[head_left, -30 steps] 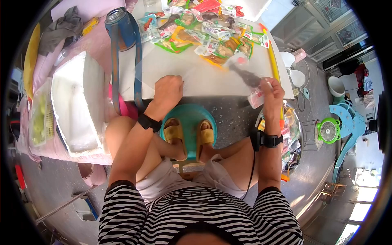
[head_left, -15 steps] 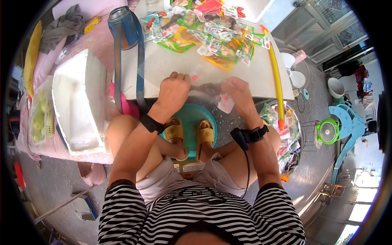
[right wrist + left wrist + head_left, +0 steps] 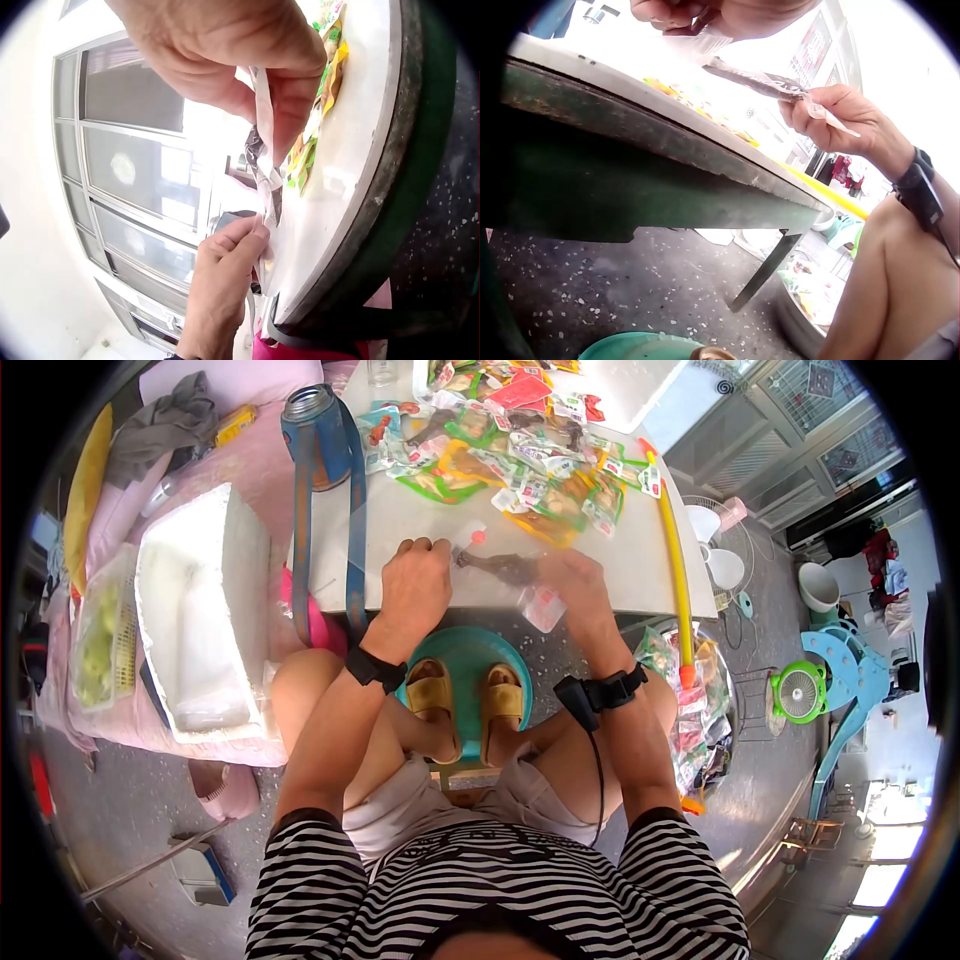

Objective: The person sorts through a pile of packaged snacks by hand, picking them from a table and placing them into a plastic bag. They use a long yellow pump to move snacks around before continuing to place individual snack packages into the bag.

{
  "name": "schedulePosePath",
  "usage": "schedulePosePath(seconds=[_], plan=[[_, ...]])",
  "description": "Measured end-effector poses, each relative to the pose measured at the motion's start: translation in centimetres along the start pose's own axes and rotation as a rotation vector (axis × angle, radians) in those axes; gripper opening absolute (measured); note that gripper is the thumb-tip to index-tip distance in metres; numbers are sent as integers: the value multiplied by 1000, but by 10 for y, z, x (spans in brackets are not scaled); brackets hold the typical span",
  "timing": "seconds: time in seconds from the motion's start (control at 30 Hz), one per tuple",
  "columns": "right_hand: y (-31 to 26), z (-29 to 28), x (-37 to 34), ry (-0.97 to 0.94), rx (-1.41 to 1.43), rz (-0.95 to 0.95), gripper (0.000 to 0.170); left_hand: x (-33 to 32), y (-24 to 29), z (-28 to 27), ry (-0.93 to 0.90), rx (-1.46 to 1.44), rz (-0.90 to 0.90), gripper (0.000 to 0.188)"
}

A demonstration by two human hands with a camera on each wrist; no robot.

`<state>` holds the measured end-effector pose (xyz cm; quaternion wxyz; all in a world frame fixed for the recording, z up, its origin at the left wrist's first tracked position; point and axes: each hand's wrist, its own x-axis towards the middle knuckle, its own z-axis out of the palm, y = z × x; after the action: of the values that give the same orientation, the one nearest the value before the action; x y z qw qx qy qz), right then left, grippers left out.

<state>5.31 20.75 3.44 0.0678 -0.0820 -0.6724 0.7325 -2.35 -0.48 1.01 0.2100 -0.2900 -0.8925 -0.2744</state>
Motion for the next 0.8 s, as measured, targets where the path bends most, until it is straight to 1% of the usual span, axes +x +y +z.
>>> schedulePosePath(seconds=[0.1, 0.17, 0.27, 0.37, 0.47, 0.57, 0.67, 0.77, 0.8], plan=[[9, 5, 0, 11, -19, -18, 12, -1, 6, 1, 17, -51, 24, 13], [12, 15, -1, 3, -72, -46, 12, -1, 10, 1, 29, -64, 73, 11], [9, 26, 1, -175, -82, 29, 13, -3, 13, 0, 31, -87, 116, 12], [24, 30, 9, -56, -58, 54, 17, -1, 15, 0, 69, -137, 142, 15], [29, 42, 11, -79, 250, 118, 25, -2, 17, 0, 87, -175, 134, 15], [27, 48, 14, -175, 141, 55, 30, -2, 11, 4, 94, -166, 93, 15], [19, 41, 9, 12, -263, 159, 30, -1, 5, 3, 72, -136, 61, 14], [26, 30, 18, -101, -410, 257, 31, -2, 7, 1, 38, -128, 52, 12], [25, 32, 18, -93, -355, 224, 30, -3, 8, 1, 27, -127, 52, 12]])
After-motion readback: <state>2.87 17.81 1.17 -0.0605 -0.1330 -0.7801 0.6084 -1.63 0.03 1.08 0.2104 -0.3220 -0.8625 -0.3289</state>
